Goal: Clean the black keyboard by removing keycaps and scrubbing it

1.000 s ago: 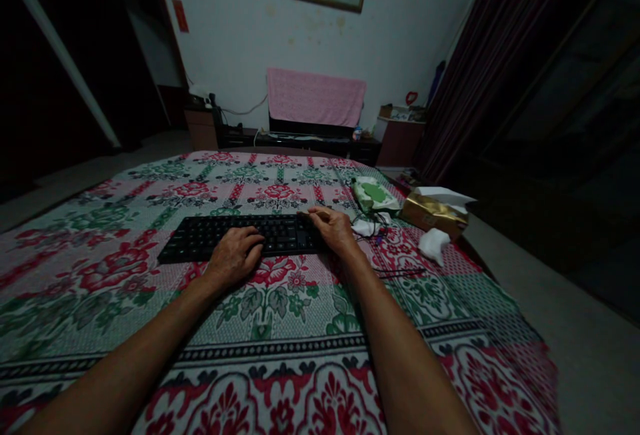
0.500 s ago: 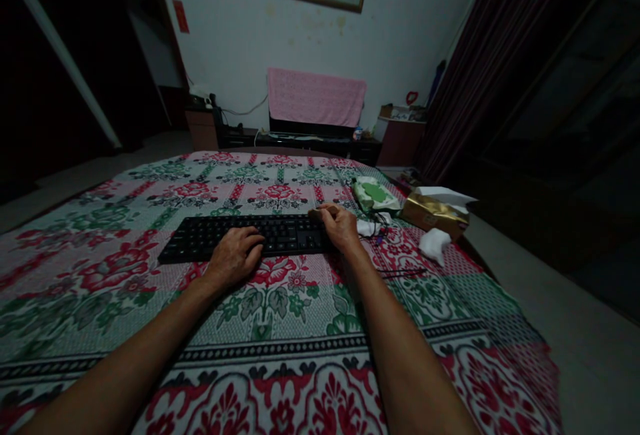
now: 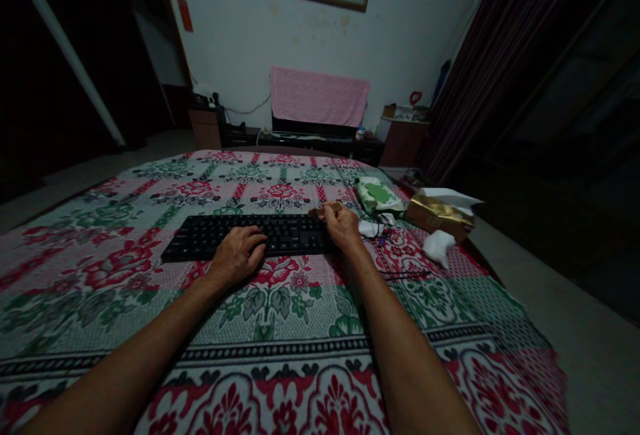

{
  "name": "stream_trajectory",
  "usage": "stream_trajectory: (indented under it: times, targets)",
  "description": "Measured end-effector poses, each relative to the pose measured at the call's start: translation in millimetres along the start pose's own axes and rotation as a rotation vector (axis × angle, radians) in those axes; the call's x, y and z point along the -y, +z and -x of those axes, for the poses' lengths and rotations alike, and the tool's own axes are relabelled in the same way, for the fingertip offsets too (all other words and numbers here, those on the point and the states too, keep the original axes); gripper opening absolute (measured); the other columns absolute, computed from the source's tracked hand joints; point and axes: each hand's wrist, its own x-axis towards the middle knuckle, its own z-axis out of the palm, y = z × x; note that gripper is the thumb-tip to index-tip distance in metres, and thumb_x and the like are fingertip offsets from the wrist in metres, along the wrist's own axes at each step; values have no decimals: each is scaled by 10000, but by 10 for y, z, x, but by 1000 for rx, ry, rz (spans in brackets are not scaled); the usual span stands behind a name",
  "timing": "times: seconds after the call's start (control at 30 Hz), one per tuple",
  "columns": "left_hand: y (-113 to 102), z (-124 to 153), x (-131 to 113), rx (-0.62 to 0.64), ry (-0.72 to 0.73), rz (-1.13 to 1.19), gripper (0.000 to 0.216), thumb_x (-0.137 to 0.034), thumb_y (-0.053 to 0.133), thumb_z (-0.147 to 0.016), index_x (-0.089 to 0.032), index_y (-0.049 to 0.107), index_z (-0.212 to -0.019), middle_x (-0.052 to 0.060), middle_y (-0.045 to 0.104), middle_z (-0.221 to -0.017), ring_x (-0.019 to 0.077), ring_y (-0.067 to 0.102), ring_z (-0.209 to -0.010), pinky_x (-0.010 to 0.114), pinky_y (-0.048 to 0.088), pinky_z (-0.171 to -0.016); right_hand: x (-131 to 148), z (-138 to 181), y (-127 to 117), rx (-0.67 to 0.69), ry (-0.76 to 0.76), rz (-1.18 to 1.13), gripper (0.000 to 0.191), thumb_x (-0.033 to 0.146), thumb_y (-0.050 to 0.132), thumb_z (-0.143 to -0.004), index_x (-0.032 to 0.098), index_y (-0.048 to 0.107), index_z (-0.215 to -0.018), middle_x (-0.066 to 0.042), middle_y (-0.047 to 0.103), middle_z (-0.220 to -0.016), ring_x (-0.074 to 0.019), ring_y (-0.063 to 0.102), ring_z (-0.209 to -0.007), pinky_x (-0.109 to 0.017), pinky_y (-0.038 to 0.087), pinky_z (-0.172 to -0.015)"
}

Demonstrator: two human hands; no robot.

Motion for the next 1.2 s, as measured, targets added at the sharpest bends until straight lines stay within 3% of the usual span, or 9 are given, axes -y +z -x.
stream_trajectory:
  times: [0.2,0.37,0.6,0.73,0.93,1.07,1.2]
  targets:
    - [4,3,1,-11,1,-4,238,-264,480,-833,-174,678,-932,87,627,-1044,221,531,-943,377,451,-823,211,-24,-248,79,30,316,386,355,424,-807,146,618,-546,-58,638,-543,-167,590,-547,-243,420,-544]
    - [2,-1,-5,-14,-3,-1,240,-267,479,-833,-175,682,-923,89,628,-1038,219,531,-932,378,452,-819,237,-58,-355,154,33,300,304,307,452,-780,140,648,-618,-42,627,-532,-164,571,-529,-242,410,-524]
    - [-1,-1,-8,-5,-7,-4,236,-264,480,-831,-176,678,-926,88,628,-1035,220,530,-942,373,451,-819,221,-48,-308,-29,6,351,395,397,416,-810,139,644,-616,-70,660,-631,-184,611,-634,-246,415,-569]
    - [-4,-2,-8,-9,-4,1,235,-263,481,-833,-173,675,-930,90,628,-1038,217,533,-933,375,454,-815,239,-15,-277,8,-44,369,366,368,403,-815,144,665,-693,-68,683,-716,-176,625,-703,-236,424,-625]
    - [-12,-7,-16,0,-4,-5,238,-259,477,-836,-166,673,-934,90,628,-1045,222,532,-962,381,451,-830,295,-31,-377,85,32,502,365,299,400,-783,146,613,-530,-63,611,-513,-170,572,-550,-244,394,-543]
    - [-15,-5,-19,-5,-4,-3,233,-255,482,-832,-167,674,-930,90,628,-1041,219,533,-957,379,453,-829,296,-30,-357,37,55,431,374,300,398,-781,153,602,-504,-49,586,-464,-160,555,-504,-239,390,-515]
    - [-5,-2,-7,-9,1,-3,240,-260,478,-832,-167,675,-932,91,625,-1047,217,531,-947,378,452,-831,238,12,-186,1,-74,282,356,358,411,-811,147,651,-652,-52,666,-639,-166,616,-640,-241,441,-620]
